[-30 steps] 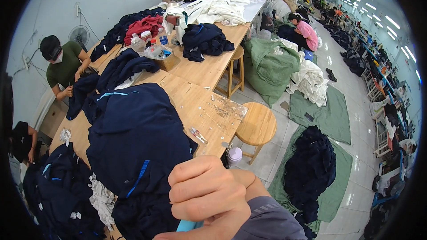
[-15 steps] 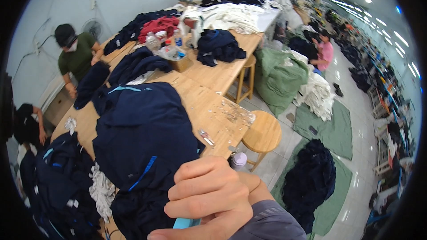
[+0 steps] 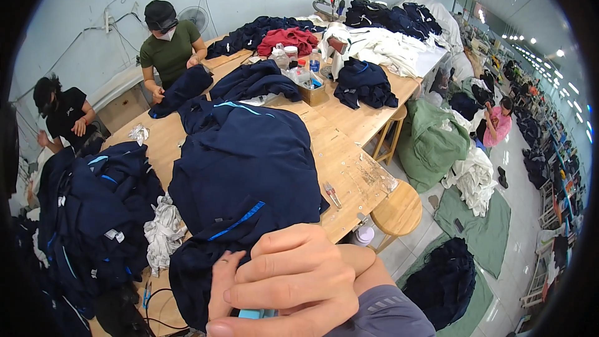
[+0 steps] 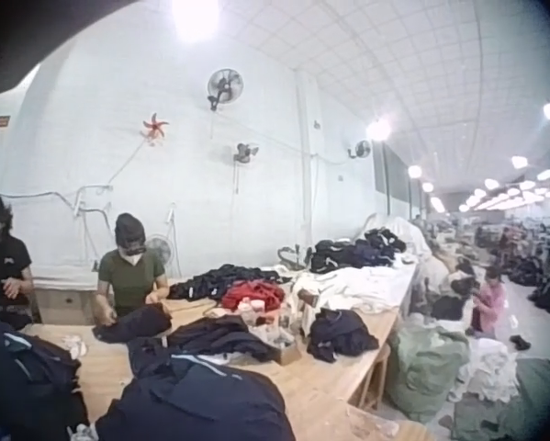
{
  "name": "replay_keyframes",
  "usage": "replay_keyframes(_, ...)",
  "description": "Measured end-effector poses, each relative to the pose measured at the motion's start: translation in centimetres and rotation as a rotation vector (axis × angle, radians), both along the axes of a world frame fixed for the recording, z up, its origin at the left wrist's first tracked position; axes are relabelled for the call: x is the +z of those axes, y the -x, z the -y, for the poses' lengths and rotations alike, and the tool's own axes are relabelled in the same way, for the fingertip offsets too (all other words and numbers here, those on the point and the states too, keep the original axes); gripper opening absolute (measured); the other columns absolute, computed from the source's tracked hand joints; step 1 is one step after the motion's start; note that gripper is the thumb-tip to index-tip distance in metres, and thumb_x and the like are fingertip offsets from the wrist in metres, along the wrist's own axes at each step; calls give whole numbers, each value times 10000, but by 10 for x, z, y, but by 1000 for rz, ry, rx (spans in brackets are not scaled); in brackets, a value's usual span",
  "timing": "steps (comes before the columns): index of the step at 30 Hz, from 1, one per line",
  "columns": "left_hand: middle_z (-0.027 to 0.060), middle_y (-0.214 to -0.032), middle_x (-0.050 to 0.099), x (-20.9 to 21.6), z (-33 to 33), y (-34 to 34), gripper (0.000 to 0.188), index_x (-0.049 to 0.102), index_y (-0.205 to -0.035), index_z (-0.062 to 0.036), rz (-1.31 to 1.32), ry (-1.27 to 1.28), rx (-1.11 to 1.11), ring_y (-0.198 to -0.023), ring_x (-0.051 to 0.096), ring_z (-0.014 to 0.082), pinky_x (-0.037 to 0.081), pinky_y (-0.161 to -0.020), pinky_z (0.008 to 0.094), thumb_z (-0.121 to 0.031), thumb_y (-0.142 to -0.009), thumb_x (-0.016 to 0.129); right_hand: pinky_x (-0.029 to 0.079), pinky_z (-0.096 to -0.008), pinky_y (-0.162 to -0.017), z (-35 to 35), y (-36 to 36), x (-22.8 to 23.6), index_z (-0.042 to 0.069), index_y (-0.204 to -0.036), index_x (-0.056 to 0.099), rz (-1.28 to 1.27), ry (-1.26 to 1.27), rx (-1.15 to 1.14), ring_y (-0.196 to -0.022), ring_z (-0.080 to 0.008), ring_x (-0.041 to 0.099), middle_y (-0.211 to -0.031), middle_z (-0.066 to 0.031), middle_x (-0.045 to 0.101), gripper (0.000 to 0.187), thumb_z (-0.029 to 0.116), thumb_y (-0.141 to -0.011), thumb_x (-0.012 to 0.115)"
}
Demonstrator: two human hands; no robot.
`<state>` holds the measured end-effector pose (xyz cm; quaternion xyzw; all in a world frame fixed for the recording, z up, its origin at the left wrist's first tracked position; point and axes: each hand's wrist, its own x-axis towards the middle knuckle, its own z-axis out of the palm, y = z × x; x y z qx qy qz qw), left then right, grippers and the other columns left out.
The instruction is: Trimming loose threads from navy blue garments using small nippers in a textile factory setting.
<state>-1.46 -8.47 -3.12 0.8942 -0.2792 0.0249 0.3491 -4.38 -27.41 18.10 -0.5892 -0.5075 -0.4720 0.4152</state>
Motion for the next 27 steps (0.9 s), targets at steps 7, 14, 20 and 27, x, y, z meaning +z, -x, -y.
replay_keyframes(7,240,-1257,433,-54,-34,6,499,500,-1176,-27,-12,-234,330,-1251,299,421,236,-1008,546,-304,-786,644,400,-249,-410,-22,-12,4,15,-928,633,92,70,90,-498,-198,579,-720,-134,602,264,257,-901,531)
replay_keyframes(14,189,-1377,336,-104,-34,15,502,490,-1209,-68,57,-223,387,-1295,270,346,218,-1008,538,-304,-782,609,398,-244,-402,-50,-26,2,-1,-911,630,169,42,169,-482,-189,564,-693,-134,598,251,230,-901,532)
replay_keyframes(20,178,-1375,345,-103,-35,17,476,505,-1189,-74,50,-195,403,-1293,282,331,235,-995,527,-306,-784,601,394,-247,-399,-58,-33,3,-5,-907,627,200,58,204,-477,-189,559,-692,-145,603,254,229,-903,529)
replay_keyframes(27,179,-1370,351,-102,-34,15,469,506,-1184,-73,60,-204,400,-1289,288,335,238,-991,525,-304,-787,598,395,-250,-403,-52,-31,-2,-5,-918,620,152,68,160,-481,-189,561,-697,-142,597,242,221,-897,534)
